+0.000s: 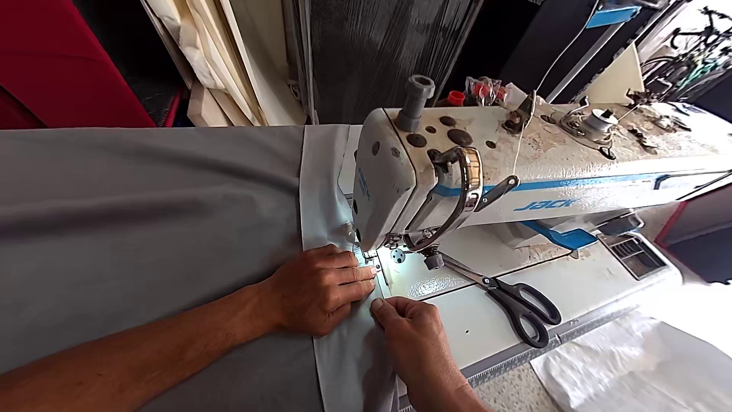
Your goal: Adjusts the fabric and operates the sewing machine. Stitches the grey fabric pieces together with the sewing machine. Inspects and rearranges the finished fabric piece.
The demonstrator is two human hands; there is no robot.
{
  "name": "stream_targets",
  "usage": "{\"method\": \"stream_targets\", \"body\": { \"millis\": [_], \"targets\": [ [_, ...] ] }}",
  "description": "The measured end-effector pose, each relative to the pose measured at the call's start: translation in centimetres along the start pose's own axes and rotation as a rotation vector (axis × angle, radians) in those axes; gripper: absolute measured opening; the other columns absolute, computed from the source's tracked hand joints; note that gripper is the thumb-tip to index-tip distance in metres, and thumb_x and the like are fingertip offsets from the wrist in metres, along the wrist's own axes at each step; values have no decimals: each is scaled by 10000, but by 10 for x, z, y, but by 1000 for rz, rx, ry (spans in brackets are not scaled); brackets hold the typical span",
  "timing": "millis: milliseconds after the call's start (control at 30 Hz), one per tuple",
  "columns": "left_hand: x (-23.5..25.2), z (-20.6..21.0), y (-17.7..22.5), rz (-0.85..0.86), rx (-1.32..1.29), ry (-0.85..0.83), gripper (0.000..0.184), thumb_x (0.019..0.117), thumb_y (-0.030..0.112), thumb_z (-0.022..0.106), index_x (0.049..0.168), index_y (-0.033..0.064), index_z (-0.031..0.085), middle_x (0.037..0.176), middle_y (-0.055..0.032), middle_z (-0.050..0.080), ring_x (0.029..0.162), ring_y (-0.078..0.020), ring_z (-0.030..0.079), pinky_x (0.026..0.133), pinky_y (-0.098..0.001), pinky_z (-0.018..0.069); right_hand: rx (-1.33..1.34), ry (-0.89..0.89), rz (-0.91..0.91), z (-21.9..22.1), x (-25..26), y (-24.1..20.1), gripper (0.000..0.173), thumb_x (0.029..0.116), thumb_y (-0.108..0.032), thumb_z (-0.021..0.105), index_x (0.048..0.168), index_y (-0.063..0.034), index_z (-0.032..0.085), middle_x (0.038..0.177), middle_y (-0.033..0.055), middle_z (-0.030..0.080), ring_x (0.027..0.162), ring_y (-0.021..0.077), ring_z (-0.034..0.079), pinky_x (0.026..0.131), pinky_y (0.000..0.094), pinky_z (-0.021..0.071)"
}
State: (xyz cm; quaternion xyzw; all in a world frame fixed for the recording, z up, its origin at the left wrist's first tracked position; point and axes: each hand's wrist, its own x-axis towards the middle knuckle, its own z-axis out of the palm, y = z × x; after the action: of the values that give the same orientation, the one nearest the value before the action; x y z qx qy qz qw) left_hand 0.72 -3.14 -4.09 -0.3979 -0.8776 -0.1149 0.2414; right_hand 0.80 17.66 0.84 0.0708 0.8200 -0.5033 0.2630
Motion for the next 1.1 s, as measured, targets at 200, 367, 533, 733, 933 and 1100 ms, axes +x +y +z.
{"method": "stream_targets", "body": {
  "millis": [200,367,533,733,933,1100],
  "targets": [
    [1,0,-8,57,-38,11,308,953,152,513,1062,169,801,1169,22,759,1015,-140,675,849,-300,519,-13,2,22,1,7,-8,275,1002,-214,660,751,-130,735,642,-40,621,605,51,583,552,267,434],
    [2,-1,-16,87,-58,36,290,971,122,509,1061,138,784,1153,-2,762,982,-136,683,837,-278,531,-10,-12,52,2,15,-17,286,1002,-208,659,737,-121,721,647,-25,623,614,63,588,559,270,439],
    [2,-1,-21,117,-71,53,261,984,109,515,999,116,776,1128,-20,766,952,-144,692,801,-271,544,-4,-23,52,2,21,-21,302,999,-200,656,712,-118,706,645,-11,614,627,79,592,573,284,444],
    [2,-4,-21,199,-14,90,235,978,57,511,897,87,730,1013,-59,769,899,-179,702,768,-301,554,-17,1,55,6,27,-28,282,987,-192,667,722,-108,714,674,22,635,672,116,619,615,321,476],
    [1,-20,-9,172,115,60,230,957,81,514,805,97,686,860,-51,721,798,-195,674,669,-329,530,-15,-30,34,5,25,-31,324,1007,-214,644,712,-84,675,662,51,604,646,151,593,596,345,459],
    [-15,-51,68,-426,-12,140,263,926,153,502,934,144,765,914,46,736,853,-74,676,737,-262,569,112,-130,21,-10,1,-1,270,1011,-178,621,777,-59,685,687,55,629,624,144,614,566,317,497]
  ]
}}
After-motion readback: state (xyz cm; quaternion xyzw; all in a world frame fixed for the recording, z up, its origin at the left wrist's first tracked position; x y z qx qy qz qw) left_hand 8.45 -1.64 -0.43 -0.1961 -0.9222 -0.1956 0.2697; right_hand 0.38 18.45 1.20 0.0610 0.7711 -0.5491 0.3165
